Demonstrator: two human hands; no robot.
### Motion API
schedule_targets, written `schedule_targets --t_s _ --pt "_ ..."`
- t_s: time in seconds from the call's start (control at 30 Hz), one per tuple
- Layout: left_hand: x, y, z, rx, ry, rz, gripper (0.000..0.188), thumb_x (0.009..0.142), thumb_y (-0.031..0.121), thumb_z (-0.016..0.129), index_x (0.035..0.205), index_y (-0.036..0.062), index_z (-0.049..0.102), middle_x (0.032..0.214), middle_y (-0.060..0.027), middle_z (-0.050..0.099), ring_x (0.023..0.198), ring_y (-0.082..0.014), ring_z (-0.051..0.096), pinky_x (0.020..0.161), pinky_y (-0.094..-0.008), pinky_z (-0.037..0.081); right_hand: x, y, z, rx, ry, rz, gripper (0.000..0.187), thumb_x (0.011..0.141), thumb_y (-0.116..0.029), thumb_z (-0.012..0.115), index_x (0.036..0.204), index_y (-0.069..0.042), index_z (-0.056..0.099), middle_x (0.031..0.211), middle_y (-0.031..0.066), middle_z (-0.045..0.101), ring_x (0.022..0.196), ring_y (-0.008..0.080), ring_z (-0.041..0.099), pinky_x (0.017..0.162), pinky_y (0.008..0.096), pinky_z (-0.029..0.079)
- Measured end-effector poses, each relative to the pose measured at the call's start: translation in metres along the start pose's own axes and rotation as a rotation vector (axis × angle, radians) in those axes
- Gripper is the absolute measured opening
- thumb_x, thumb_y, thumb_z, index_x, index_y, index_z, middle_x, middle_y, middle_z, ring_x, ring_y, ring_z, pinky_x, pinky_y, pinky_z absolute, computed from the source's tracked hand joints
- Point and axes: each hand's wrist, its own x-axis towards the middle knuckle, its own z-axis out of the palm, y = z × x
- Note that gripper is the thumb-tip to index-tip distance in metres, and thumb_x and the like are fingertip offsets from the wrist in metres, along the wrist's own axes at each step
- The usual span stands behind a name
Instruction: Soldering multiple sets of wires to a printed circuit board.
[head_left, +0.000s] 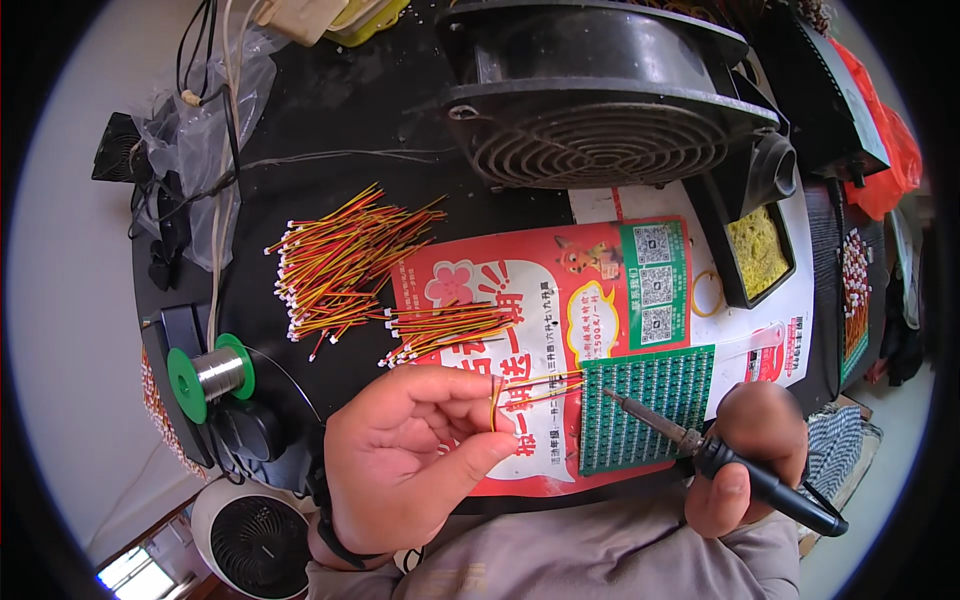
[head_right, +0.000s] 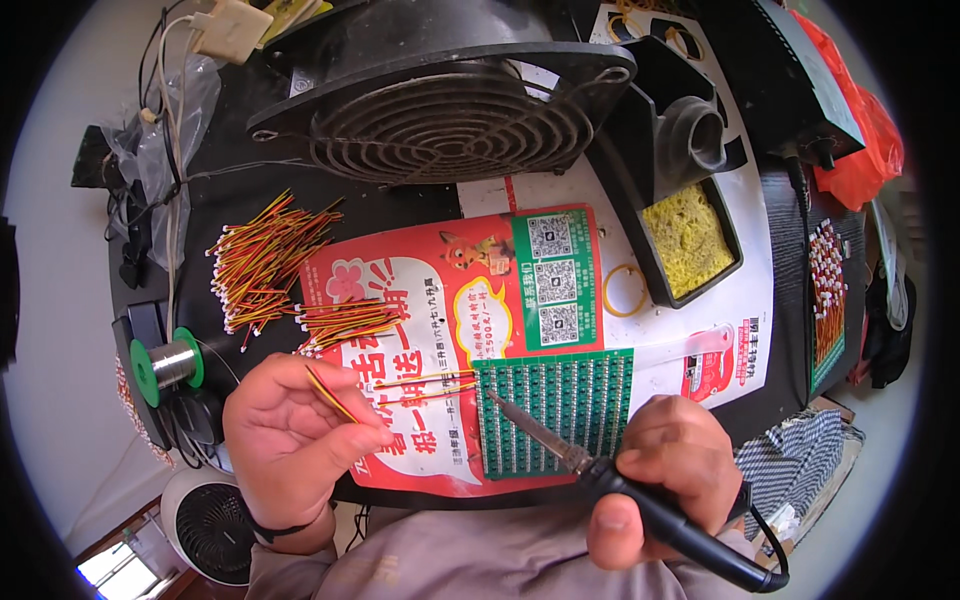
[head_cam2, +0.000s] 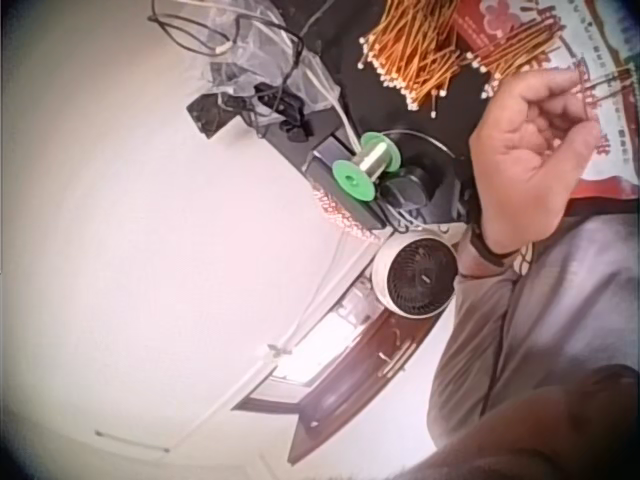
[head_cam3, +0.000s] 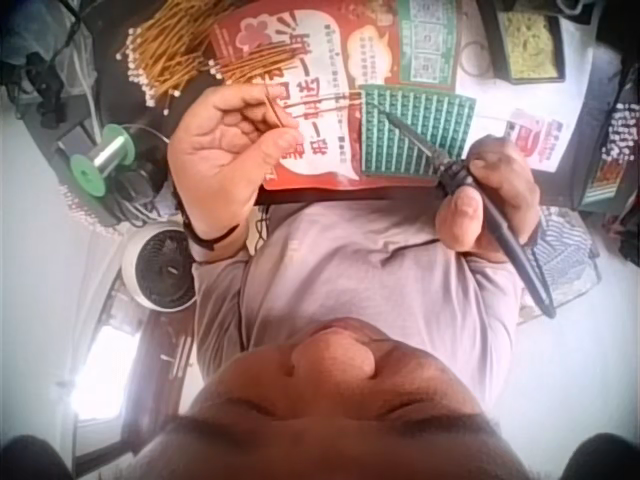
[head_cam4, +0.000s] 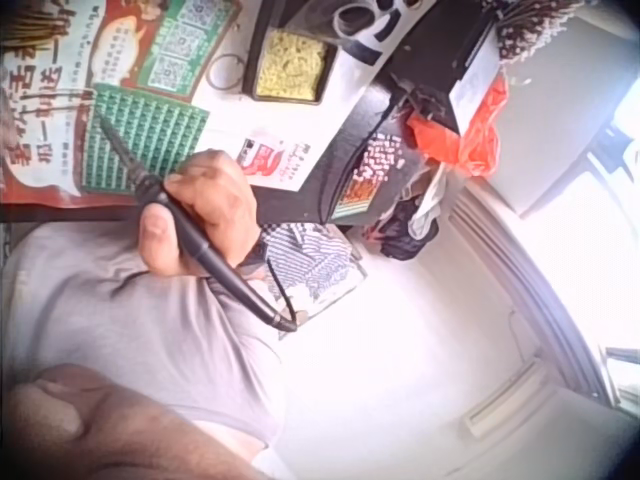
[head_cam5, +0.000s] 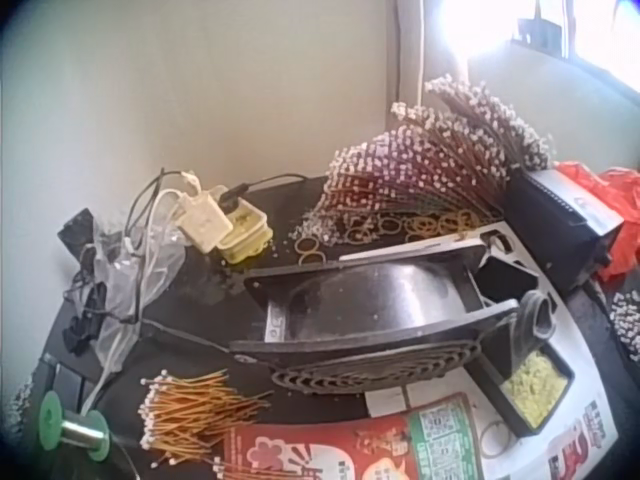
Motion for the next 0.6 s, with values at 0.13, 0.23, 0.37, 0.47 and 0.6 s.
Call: schedule_targets --t_s 0.13,0.23,0.37,0.47,0.6 --pt "0.000 0.007 0.004 -0.048 0.042 -0.067 0.032 0.083 -0.016 0.059 0.114 -0.0101 0.052 0.095 -0.0180 0.065 0.089 -0.0193 0.067 0.082 -0.0319 0.056 0.001 0.000 0.001 0.000 0.007 -0.009 0.029 0.075 -0.018 0.069 0.089 0.001 0.051 0.063 0.0072 0.051 0.050 0.0165 0.047 0.044 0.0294 0.038" --pt "0.002 0.008 0.018 -0.045 0.226 -0.080 0.032 0.080 -0.016 0.056 0.110 -0.0094 0.051 0.082 -0.0173 0.066 0.072 -0.0235 0.070 0.067 -0.0326 0.060 0.001 0.001 0.002 0.000 0.003 -0.014 0.029 0.075 -0.018 0.069 0.088 0.001 0.051 0.062 0.0071 0.050 0.050 0.0163 0.047 0.044 0.0293 0.037" --pt "0.002 0.010 0.013 0.054 0.112 -0.097 0.022 0.083 -0.013 0.053 0.104 -0.0090 0.054 0.080 -0.0174 0.065 0.071 -0.0230 0.070 0.063 -0.0306 0.059 0.001 0.001 0.003 -0.009 0.020 -0.023 0.030 0.074 -0.019 0.070 0.087 0.001 0.052 0.061 0.0069 0.050 0.048 0.0161 0.046 0.042 0.0291 0.036" --pt "-0.002 0.008 0.009 0.005 0.071 -0.081 0.012 0.086 -0.008 0.055 0.098 -0.0084 0.057 0.082 -0.0174 0.065 0.072 -0.0235 0.070 0.062 -0.0296 0.058 0.002 0.001 0.005 0.000 0.036 -0.022 0.029 0.074 -0.019 0.070 0.085 0.001 0.052 0.060 0.0068 0.050 0.048 0.0161 0.046 0.042 0.0288 0.036" --pt "0.000 -0.004 0.000 0.129 -0.018 0.075 0.008 0.089 -0.002 0.057 0.094 -0.0082 0.059 0.085 -0.0176 0.064 0.076 -0.0241 0.069 0.062 -0.0302 0.057 0.001 0.001 0.005 0.014 0.040 -0.022 0.029 0.073 -0.018 0.070 0.084 0.002 0.052 0.060 0.0069 0.050 0.048 0.0163 0.046 0.042 0.0287 0.036"
